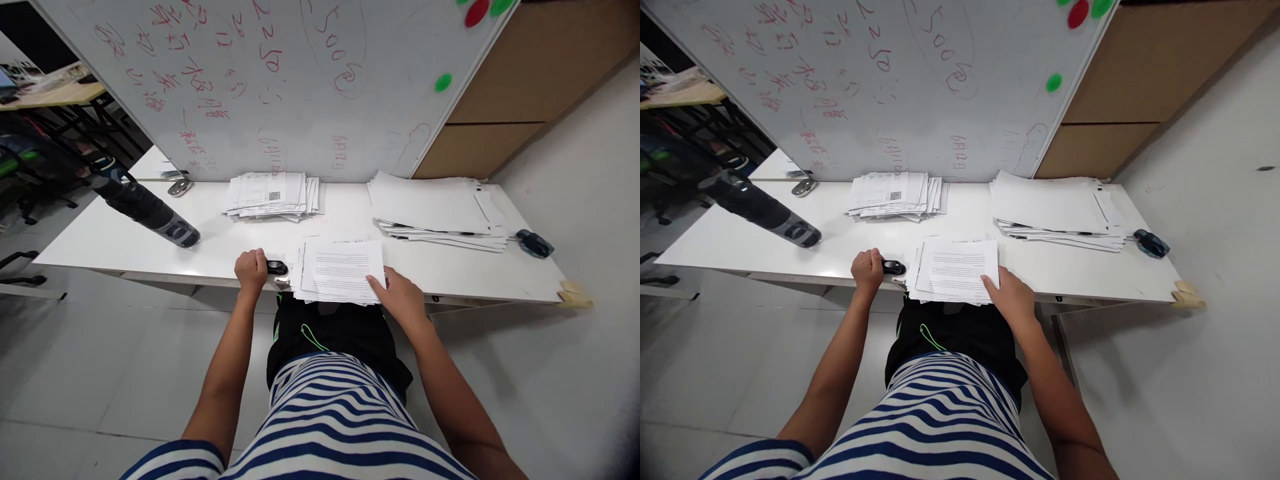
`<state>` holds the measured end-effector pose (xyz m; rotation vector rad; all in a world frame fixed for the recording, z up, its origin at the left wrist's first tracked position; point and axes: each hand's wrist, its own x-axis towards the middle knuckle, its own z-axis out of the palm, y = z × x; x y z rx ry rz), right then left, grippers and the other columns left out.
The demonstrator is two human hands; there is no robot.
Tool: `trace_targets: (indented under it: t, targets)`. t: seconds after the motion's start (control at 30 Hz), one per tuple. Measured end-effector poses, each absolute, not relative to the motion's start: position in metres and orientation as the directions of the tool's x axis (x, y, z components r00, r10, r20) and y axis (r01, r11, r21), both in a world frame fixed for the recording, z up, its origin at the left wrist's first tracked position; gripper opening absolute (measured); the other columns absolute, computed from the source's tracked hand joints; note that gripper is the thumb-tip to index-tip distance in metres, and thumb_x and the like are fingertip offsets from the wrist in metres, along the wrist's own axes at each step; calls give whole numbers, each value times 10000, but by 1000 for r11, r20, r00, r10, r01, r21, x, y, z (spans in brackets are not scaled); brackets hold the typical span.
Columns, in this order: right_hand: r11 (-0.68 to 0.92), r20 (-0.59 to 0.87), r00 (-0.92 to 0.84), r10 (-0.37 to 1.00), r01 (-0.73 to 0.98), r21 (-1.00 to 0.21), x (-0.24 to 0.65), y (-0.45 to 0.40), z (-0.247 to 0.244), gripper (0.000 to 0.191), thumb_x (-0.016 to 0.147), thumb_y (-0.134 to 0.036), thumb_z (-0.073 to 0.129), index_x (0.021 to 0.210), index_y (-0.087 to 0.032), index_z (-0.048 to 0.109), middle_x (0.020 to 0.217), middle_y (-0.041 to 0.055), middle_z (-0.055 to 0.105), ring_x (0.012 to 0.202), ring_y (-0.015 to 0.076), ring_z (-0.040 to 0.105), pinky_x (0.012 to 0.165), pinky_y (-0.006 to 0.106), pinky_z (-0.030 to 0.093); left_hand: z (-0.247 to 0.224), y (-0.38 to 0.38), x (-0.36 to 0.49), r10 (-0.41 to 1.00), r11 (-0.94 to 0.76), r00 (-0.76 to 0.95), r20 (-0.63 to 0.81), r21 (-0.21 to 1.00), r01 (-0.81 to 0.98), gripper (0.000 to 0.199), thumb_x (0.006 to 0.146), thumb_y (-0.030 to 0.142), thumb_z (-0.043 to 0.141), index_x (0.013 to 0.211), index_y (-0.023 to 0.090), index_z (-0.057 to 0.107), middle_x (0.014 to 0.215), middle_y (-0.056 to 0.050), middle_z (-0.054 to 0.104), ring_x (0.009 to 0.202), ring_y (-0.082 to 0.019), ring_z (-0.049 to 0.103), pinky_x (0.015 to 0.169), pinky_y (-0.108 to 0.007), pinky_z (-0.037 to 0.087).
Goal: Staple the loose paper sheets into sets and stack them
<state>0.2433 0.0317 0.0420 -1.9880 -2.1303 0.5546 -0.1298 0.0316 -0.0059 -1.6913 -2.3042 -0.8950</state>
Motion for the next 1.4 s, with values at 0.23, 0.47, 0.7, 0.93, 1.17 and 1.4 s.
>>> trace_targets:
  t: [0.23, 0.47, 0.7, 0.93, 1.17, 1.4]
  targets:
    - [-24, 15, 34, 999, 892, -452, 256, 38, 26, 639, 920, -665, 379, 1324, -210, 574, 823, 45, 673, 766, 226, 610, 631, 295, 371, -8, 31, -130, 821, 188, -361, 442, 387, 903, 491, 1000, 362, 245, 601, 236, 501, 648, -77, 558, 721, -227, 527, 708, -377, 354]
    - [-67, 187, 185, 965, 860, -505, 271, 58, -4, 570, 943, -549, 363, 1227, -152, 657, 846, 88, 701, 824, 254, 621, 718, 328, 400, -6, 32, -129, 814, 207, -379, 440, 390, 897, 447, 993, 356, 269, 619, 240, 485, 660, -75, 568, 737, -232, 528, 706, -374, 339]
    - [-138, 129, 232, 964, 853, -504, 273, 66, -6, 511, 943, -494, 397, 1260, -169, 632, 857, 93, 723, 804, 266, 633, 697, 326, 387, 19, 33, -126, 889, 216, -322, 326, 320, 922, 423, 975, 402, 354, 597, 232, 437, 611, -59, 558, 689, -229, 544, 676, -362, 300]
    - [-173, 90, 238, 967, 876, -450, 270, 68, -6, 464, 973, -420, 399, 1321, -175, 584, 906, 104, 731, 817, 252, 646, 665, 308, 376, 50, 37, -121, 933, 197, -280, 226, 331, 923, 338, 941, 446, 455, 736, 227, 613, 796, -50, 719, 793, -228, 637, 791, -370, 368]
    - [-164, 107, 215, 971, 919, -358, 263, 69, -7, 424, 1003, -359, 385, 1339, -182, 574, 1014, 109, 741, 839, 236, 658, 642, 288, 364, 72, 71, -116, 951, 189, -255, 174, 324, 927, 358, 944, 482, 427, 875, 222, 663, 939, -54, 737, 922, -224, 651, 847, -342, 422]
    - [-149, 105, 201, 974, 917, -371, 261, 76, -10, 431, 1004, -331, 349, 1341, -184, 574, 1122, 104, 731, 861, 228, 666, 663, 292, 399, 75, 170, -129, 929, 199, -264, 260, 249, 948, 408, 909, 465, 498, 1220, 230, 617, 1290, -112, 627, 1205, -317, 545, 936, -420, 429]
